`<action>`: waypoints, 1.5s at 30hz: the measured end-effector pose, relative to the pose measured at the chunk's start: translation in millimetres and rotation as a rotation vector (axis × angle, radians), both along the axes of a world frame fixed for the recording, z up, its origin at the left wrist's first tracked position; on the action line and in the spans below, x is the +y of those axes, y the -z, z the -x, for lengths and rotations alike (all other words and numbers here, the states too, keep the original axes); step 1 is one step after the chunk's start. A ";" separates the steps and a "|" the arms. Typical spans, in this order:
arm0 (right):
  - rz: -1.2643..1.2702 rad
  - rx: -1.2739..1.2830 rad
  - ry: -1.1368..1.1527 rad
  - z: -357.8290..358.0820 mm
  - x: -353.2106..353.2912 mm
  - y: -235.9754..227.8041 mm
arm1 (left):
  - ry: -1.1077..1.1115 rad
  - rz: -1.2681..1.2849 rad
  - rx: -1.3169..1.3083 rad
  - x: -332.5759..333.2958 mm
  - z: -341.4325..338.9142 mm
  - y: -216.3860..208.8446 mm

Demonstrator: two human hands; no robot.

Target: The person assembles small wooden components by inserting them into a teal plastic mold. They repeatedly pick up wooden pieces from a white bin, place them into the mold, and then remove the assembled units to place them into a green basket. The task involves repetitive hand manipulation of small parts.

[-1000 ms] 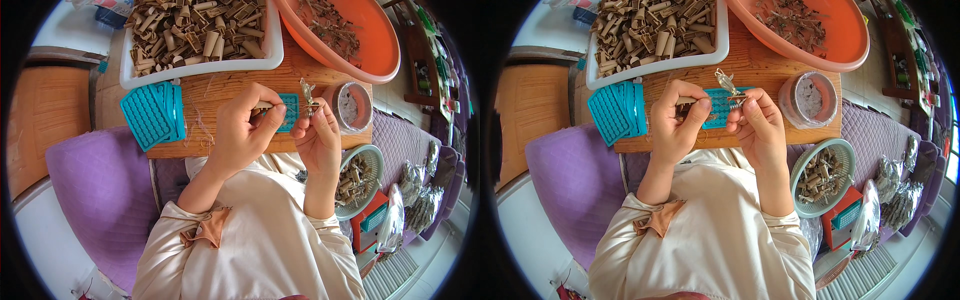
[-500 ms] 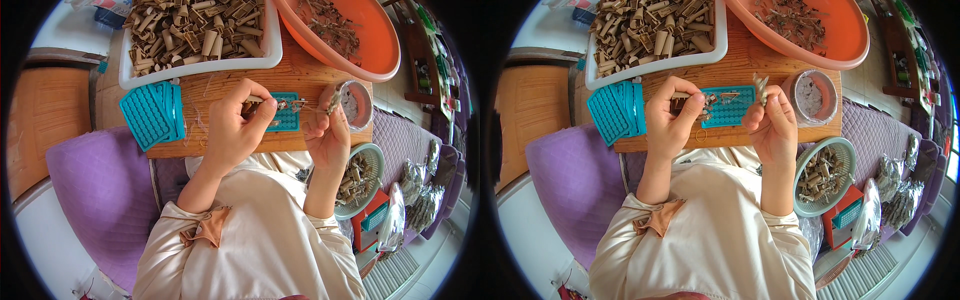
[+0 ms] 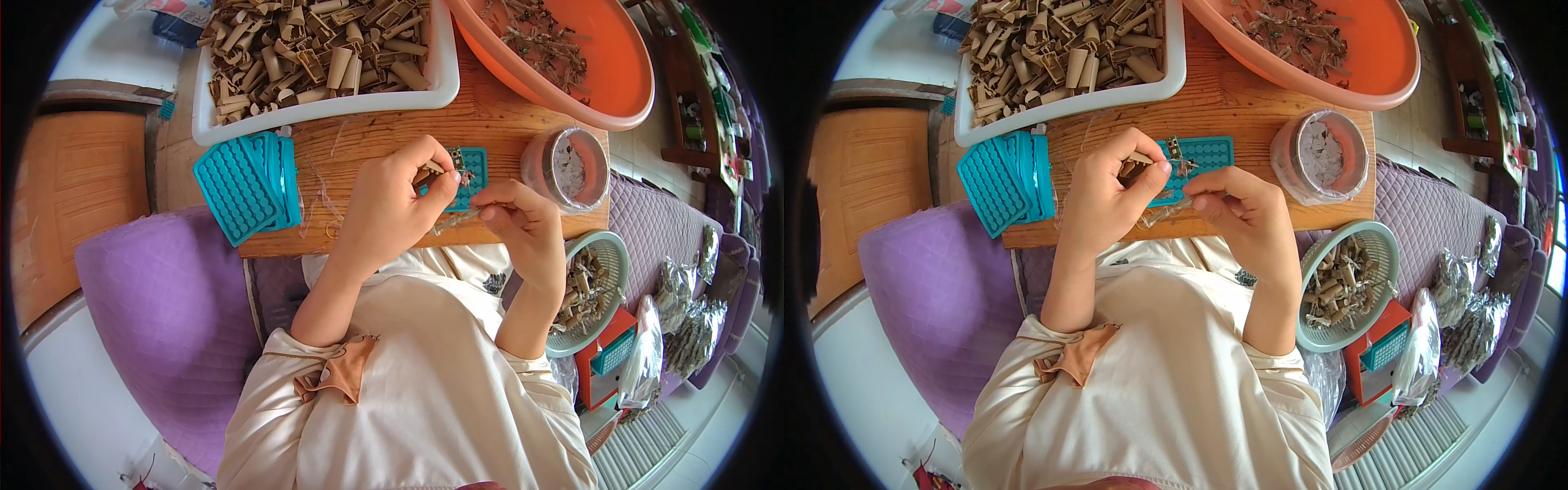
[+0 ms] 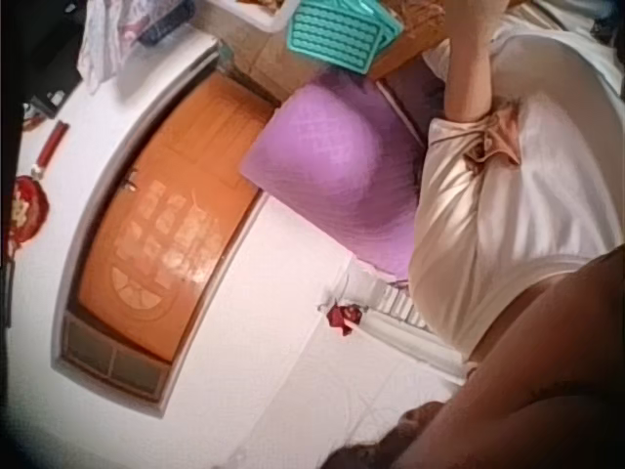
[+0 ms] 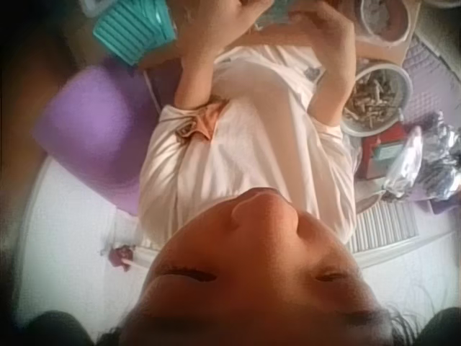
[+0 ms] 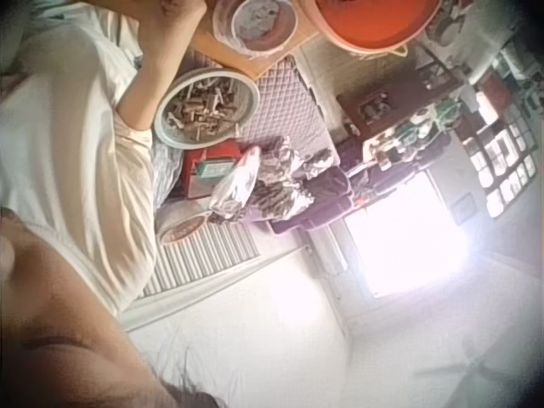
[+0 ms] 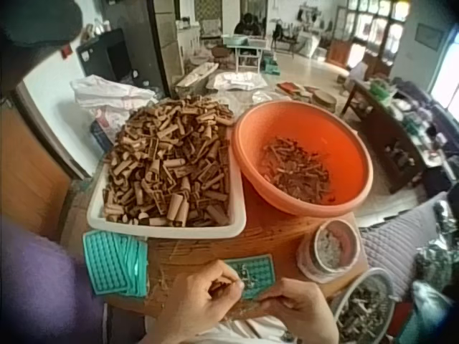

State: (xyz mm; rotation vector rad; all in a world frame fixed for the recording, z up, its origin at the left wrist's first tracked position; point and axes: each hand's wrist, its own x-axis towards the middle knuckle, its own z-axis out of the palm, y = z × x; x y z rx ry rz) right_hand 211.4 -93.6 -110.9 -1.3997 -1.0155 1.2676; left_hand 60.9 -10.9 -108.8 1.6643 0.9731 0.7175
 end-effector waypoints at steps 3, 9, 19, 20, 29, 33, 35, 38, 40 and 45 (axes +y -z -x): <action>0.001 -0.128 -0.010 3.9 1.3 -0.4 | -0.004 0.025 0.028 1.1 0.2 1.4; -0.100 0.069 -0.005 6.8 -3.1 3.1 | -0.110 0.005 -0.081 6.3 1.3 19.8; -0.213 0.356 -0.057 0.3 -8.7 11.3 | -0.235 0.098 -0.306 10.2 7.2 14.9; -0.215 0.358 -0.045 1.3 -7.4 11.5 | -0.218 0.126 -0.336 9.1 7.0 11.0; -0.087 0.186 0.057 24.3 6.7 9.8 | -0.127 0.072 -0.356 -5.6 2.0 7.7; -0.125 0.337 0.236 35.0 13.2 14.2 | -0.108 0.150 -0.399 -6.9 1.8 8.7; -0.057 0.522 0.181 29.3 15.2 4.5 | -0.091 0.202 -0.425 -6.4 2.2 6.4; -0.050 0.345 0.112 26.6 13.1 8.6 | -0.072 0.277 -0.486 -6.9 0.4 2.6; -0.059 0.363 0.150 26.3 13.5 6.8 | -0.066 0.339 -0.562 -6.7 -1.7 2.8; -0.106 0.386 0.191 26.6 13.4 3.3 | 0.221 0.604 -0.579 7.8 10.0 8.5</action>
